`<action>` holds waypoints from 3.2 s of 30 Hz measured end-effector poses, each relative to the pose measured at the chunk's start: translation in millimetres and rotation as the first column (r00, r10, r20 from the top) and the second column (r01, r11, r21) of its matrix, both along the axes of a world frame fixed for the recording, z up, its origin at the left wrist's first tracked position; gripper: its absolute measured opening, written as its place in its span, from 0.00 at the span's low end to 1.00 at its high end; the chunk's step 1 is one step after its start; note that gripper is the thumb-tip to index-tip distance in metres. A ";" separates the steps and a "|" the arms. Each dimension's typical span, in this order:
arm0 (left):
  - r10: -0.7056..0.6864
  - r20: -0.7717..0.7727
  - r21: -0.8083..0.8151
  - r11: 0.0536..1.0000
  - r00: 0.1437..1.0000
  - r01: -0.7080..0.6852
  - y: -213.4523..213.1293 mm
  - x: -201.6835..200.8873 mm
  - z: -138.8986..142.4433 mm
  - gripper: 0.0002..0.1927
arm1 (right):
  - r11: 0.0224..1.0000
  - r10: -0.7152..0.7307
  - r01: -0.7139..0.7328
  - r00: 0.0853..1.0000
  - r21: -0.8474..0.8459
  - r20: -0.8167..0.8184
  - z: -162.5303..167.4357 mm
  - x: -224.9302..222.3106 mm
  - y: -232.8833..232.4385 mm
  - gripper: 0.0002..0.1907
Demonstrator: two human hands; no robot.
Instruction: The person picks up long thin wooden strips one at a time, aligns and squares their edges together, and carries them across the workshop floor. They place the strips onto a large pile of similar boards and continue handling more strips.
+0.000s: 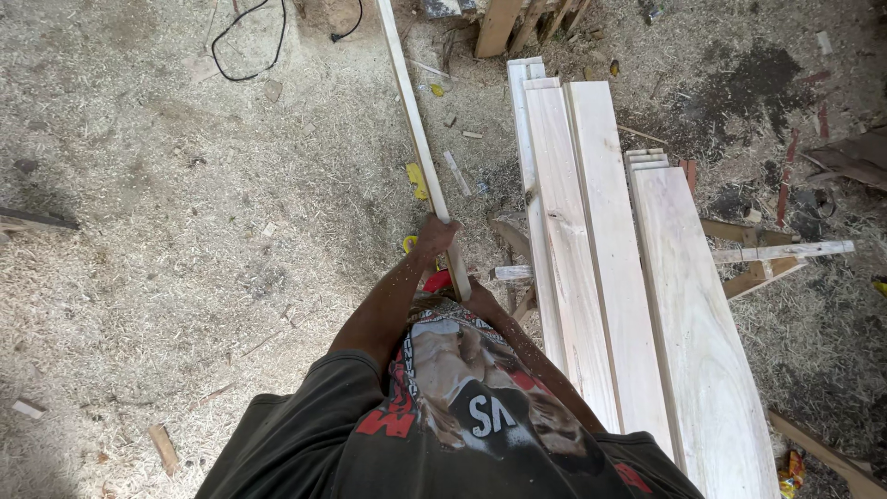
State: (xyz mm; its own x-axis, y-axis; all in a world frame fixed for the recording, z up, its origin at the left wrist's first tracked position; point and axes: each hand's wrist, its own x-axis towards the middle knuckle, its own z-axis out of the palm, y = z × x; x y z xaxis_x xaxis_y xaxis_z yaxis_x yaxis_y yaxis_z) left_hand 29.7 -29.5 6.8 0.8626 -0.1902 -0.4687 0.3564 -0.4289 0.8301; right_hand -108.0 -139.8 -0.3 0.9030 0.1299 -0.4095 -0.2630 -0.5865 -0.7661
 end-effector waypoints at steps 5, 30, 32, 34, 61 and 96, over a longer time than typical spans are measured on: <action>0.049 -0.014 0.012 0.999 0.999 -0.049 -2.4 3.1 0.2 0.35 | 0.999 0.010 -0.012 0.999 -0.043 -0.053 0.6 6.5 -2.0 0.47; 0.070 -0.041 0.095 0.993 0.997 -0.066 -14.2 45.0 -11.6 0.39 | 0.999 0.048 -0.048 0.999 -0.002 -0.009 -0.9 48.8 -12.5 0.45; 0.074 -0.027 0.101 0.992 0.997 -0.071 -14.4 47.8 -11.2 0.39 | 0.999 0.035 -0.035 0.999 -0.010 -0.040 -0.6 51.9 -12.5 0.47; 0.065 -0.009 0.093 0.994 0.998 -0.064 -14.1 50.4 -11.0 0.38 | 1.000 0.020 -0.022 0.997 -0.019 -0.071 -0.4 54.9 -12.4 0.47; 0.231 -0.252 -0.217 0.933 0.940 -0.287 -11.0 80.5 -13.8 0.36 | 1.000 -0.002 0.001 0.998 -0.012 -0.067 -7.0 89.8 -16.5 0.38; 0.165 -0.320 -0.218 0.945 0.933 -0.242 6.8 109.0 -26.0 0.34 | 0.997 0.051 -0.058 0.992 -0.051 -0.113 -20.7 154.3 -8.1 0.42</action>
State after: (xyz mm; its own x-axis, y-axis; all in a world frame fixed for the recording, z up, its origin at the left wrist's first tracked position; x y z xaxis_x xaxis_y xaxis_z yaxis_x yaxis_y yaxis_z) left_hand 138.6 -22.7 -19.1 0.7262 -0.1688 -0.6664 0.6573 -0.1135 0.7450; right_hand 46.3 -147.9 -21.0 0.8435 0.1524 -0.5151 -0.3116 -0.6423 -0.7003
